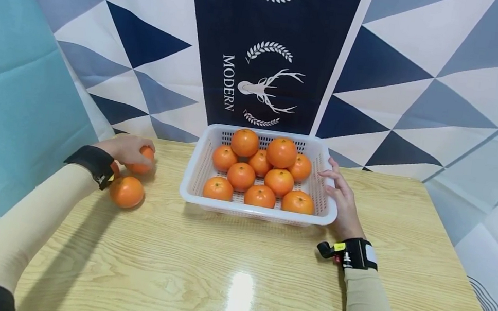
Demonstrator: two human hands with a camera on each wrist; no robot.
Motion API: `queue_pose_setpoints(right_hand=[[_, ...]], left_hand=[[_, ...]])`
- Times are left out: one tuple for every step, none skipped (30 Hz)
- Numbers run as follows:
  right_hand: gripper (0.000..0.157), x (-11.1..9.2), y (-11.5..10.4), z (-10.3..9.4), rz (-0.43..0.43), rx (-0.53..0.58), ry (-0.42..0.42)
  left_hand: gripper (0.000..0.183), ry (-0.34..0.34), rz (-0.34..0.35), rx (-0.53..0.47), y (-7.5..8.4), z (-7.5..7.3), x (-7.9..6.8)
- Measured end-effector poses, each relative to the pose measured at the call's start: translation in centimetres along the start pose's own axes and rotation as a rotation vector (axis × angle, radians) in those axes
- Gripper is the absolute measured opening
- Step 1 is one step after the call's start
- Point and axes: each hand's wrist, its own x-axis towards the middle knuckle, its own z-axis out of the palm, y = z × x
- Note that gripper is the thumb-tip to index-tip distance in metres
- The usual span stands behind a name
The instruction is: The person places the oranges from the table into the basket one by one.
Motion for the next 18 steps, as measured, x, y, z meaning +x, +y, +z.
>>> queue_pose_setpoints(right_hand=[[0.033, 0.0, 0.0, 0.0, -0.001, -0.006, 0.000], [0.033, 0.1, 0.0, 0.0, -0.002, -0.011, -0.001], [0.033, 0.1, -0.1, 0.0, -0.002, -0.014, -0.001], [0.033, 0.1, -0.1, 0.0, -0.001, -0.017, -0.001], [0.033, 0.1, -0.1, 0.0, -0.001, -0.017, 0.001], [0.033, 0.1, -0.1, 0.0, 0.000, -0.014, 0.002], [0.033, 0.1, -0.1, 0.0, 0.005, -0.017, 0.004], [0.032, 0.0, -0.1, 0.0, 0.008, -0.017, 0.006], [0.032, 0.0, -0.1, 0.0, 0.010, -0.012, 0.006], [0.032, 0.1, -0.1, 0.0, 0.011, -0.010, 0.007], [0.032, 0.1, -0.1, 0.1, 0.011, -0.005, 0.006], [0.032, 0.1, -0.1, 0.1, 0.014, -0.004, 0.006], [0.031, 0.0, -0.1, 0.1, 0.015, -0.001, 0.007], [0.031, 0.0, -0.1, 0.1, 0.012, 0.007, 0.005], [0.031, 0.0, -0.1, 0.1, 0.010, 0.011, 0.003], [0.031, 0.0, -0.1, 0.0, 0.008, 0.012, 0.003], [0.031, 0.0, 0.0, 0.0, 0.008, 0.015, 0.001], [0.031, 0.0, 0.0, 0.0, 0.006, 0.019, 0.001]], left_hand=[[0.047, 0.008, 0.002, 0.002, 0.0, -0.3, -0.1], [0.047, 0.015, 0.006, 0.003, 0.0, -0.5, -0.1], [0.047, 0.017, 0.006, 0.003, 0.1, -0.8, -0.2], [0.047, 0.019, 0.007, 0.003, 0.1, -1.1, -0.3], [0.047, 0.017, 0.003, 0.000, 0.2, -1.5, -0.4], [0.047, 0.015, -0.001, -0.001, 0.3, -1.8, -0.5], [0.047, 0.012, -0.003, -0.007, 0.3, -2.1, -0.6], [0.047, 0.010, -0.005, -0.009, 0.4, -2.4, -0.7], [0.046, 0.010, -0.009, -0.011, 0.4, -2.7, -0.7], [0.045, 0.014, -0.013, -0.015, 0.5, -3.0, -0.8], [0.045, 0.021, -0.019, -0.015, 0.5, -3.3, -0.9], [0.044, 0.030, -0.023, -0.017, 0.5, -3.6, -1.0], [0.043, 0.040, -0.027, -0.020, 0.5, -3.8, -1.0], [0.043, 0.049, -0.030, -0.021, 0.6, -4.0, -1.1], [0.042, 0.058, -0.032, -0.023, 0.6, -4.2, -1.1], [0.042, 0.065, -0.035, -0.024, 0.6, -4.3, -1.2], [0.042, 0.069, -0.033, -0.023, 0.6, -4.5, -1.2], [0.041, 0.071, -0.032, -0.022, 0.7, -4.6, -1.3]])
